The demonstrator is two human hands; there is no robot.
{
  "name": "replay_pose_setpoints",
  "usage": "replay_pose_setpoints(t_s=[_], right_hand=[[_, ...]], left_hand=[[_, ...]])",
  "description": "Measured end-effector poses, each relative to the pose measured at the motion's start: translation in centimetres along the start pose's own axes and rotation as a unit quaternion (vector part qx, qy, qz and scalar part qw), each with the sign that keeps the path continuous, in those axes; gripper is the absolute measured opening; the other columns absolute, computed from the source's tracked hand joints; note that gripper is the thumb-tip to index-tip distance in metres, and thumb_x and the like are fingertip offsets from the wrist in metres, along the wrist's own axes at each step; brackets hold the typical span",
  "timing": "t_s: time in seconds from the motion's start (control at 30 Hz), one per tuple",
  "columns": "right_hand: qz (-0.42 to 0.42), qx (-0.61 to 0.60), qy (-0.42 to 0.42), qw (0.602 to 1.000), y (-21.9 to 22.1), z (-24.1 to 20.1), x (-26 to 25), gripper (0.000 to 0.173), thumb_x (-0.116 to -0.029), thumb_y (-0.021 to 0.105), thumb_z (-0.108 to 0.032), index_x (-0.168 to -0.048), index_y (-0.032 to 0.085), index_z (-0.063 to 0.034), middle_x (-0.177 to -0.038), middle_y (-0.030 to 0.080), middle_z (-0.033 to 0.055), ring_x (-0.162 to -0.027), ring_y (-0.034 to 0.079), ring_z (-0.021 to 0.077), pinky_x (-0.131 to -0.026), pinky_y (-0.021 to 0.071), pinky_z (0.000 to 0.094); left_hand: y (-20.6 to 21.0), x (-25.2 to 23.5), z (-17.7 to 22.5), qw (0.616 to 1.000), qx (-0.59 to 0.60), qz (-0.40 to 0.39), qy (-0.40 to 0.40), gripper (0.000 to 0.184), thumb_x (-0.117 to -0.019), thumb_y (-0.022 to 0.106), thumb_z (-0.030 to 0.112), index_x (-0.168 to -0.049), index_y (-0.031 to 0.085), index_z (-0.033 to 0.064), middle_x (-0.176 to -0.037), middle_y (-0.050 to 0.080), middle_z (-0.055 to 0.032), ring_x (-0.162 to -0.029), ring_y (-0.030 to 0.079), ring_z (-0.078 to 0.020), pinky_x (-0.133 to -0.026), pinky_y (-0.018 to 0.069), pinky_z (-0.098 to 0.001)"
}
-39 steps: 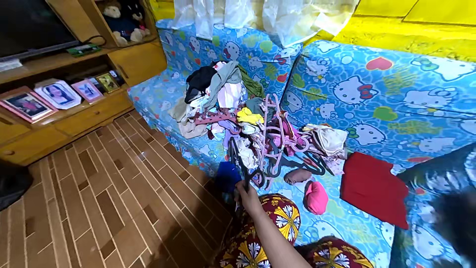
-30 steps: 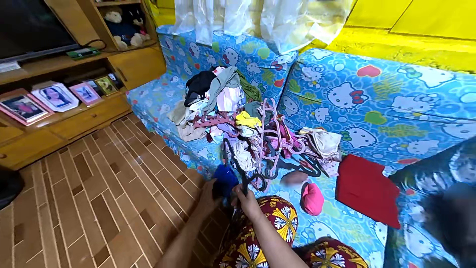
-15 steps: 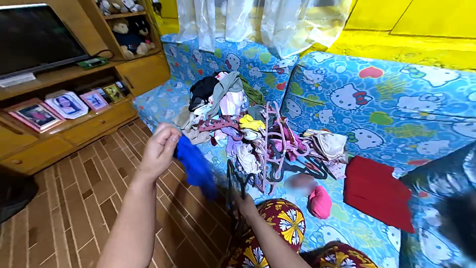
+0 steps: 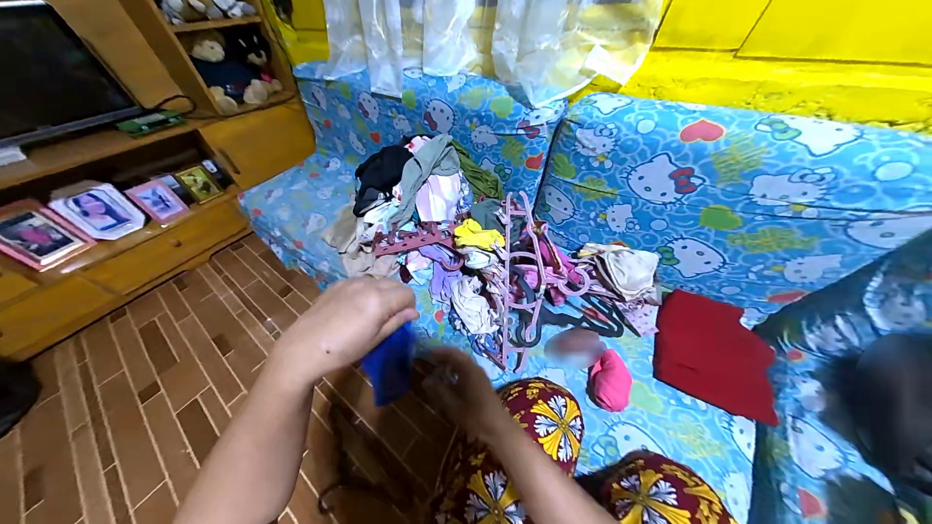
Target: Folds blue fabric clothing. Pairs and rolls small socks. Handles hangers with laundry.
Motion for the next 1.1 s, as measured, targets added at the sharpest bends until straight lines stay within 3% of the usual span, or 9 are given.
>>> replay_pose_setpoints(t_s=[0.07,0.13,0.27,0.4,0.53,0.7,0.87,1.0,1.1], right_hand=[[0.051,-0.029,-0.125,0.99,-3.2,-1.5,-1.0,0.046,-0.0903,0.066,-0.014,-0.131,0.062,0.0058,-0.127,0.067,0.0193,-0.119,0.064,0.0261,-0.102,0.0508,0.0449],[-0.003,-0.052,-0.15,0.987,-5.7,-3.4,-0.9,0.045,-0.0912,0.065,-0.01,-0.132,0.06,0.0075,-0.125,0.068,0.0168,-0.118,0.064,0.0173,-0.104,0.0504,0.0375],[-0.056,-0.035,-0.143,0.987,-10.7,-4.4,1.8,0.022,-0.0873,0.065,-0.004,-0.106,0.069,0.0063,-0.1,0.072,0.0111,-0.094,0.066,0.0058,-0.086,0.0536,0.0223],[-0.084,-0.027,-0.169,0.982,-16.4,-2.8,5.7,0.026,-0.0971,0.064,-0.029,-0.09,0.067,-0.005,-0.089,0.067,-0.0017,-0.09,0.061,-0.0026,-0.081,0.0508,0.0172],[-0.052,0.027,-0.146,0.988,-22.2,-1.3,10.5,0.032,-0.0993,0.062,-0.039,-0.089,0.069,-0.0099,-0.091,0.07,-0.0045,-0.097,0.064,0.0004,-0.094,0.0521,0.0255],[0.002,-0.013,-0.179,0.984,-25.2,-3.4,14.9,0.027,-0.103,0.057,-0.043,-0.097,0.071,-0.0202,-0.118,0.069,-0.007,-0.124,0.059,0.0108,-0.11,0.0471,0.0359],[-0.146,-0.046,-0.258,0.954,-23.0,-7.5,17.1,0.047,-0.1044,0.048,-0.052,-0.081,0.06,-0.0131,-0.096,0.07,0.0033,-0.123,0.061,0.022,-0.118,0.0363,0.0498],[-0.061,0.3,-0.193,0.932,-24.1,-7.1,18.9,0.06,-0.1044,0.04,-0.061,-0.068,0.058,-0.0168,-0.081,0.068,0.001,-0.118,0.062,0.0244,-0.119,0.0288,0.0591],[0.03,0.494,-0.129,0.859,-24.6,-6.1,19.4,0.054,-0.1035,0.041,-0.056,-0.071,0.063,-0.0187,-0.102,0.075,-0.0002,-0.123,0.062,0.0345,-0.108,0.0328,0.0743]], left_hand=[[1.1,-1.0,1.4,0.998,0.04,-0.016,0.05,0.032,-0.1037,0.049,0.025,-0.086,0.069,0.0069,-0.076,0.066,-0.0054,-0.073,0.068,-0.0201,-0.065,0.0563,-0.0382],[1.7,-2.3,2.4,0.993,0.078,-0.021,0.09,0.031,-0.1047,0.049,0.025,-0.089,0.069,0.0068,-0.077,0.067,-0.0054,-0.072,0.068,-0.0183,-0.066,0.057,-0.0356],[1.5,-4.3,2.7,0.981,0.122,-0.001,0.152,0.032,-0.104,0.05,0.027,-0.084,0.068,0.0096,-0.073,0.064,0.0001,-0.069,0.063,-0.0085,-0.065,0.0528,-0.024],[1.5,-4.9,1.9,0.978,0.131,0.006,0.161,0.036,-0.1034,0.05,0.037,-0.082,0.068,0.0124,-0.073,0.063,0.0046,-0.071,0.06,-0.0024,-0.067,0.0493,-0.018],[1.3,-5.2,0.4,0.979,0.127,0.035,0.158,0.04,-0.1025,0.05,0.041,-0.076,0.067,0.0159,-0.07,0.06,0.0091,-0.074,0.058,-0.0009,-0.073,0.048,-0.0211],[2.4,-6.1,0.5,0.973,0.124,0.004,0.193,0.042,-0.1037,0.048,0.044,-0.073,0.063,0.0196,-0.07,0.058,0.009,-0.08,0.058,-0.004,-0.085,0.0452,-0.0281],[4.3,-7.1,1.5,0.973,0.107,-0.056,0.198,0.047,-0.1036,0.044,0.046,-0.074,0.066,0.0162,-0.081,0.068,0.0028,-0.096,0.067,-0.0154,-0.099,0.0477,-0.0436],[4.3,-6.6,1.9,0.967,0.126,-0.087,0.202,0.047,-0.1031,0.044,0.046,-0.079,0.067,0.0135,-0.087,0.071,-0.0021,-0.101,0.069,-0.0212,-0.097,0.0493,-0.0493],[4.7,-6.1,2.1,0.969,0.117,-0.084,0.201,0.046,-0.103,0.044,0.046,-0.084,0.068,0.0109,-0.087,0.07,-0.0049,-0.095,0.069,-0.0225,-0.091,0.0526,-0.0467]])
Point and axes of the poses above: each hand's wrist, its own x-axis away from the middle knuckle, its own y-axis out of the palm, z = x × y, the point moved 1 cm from there along -x, towards the middle knuckle
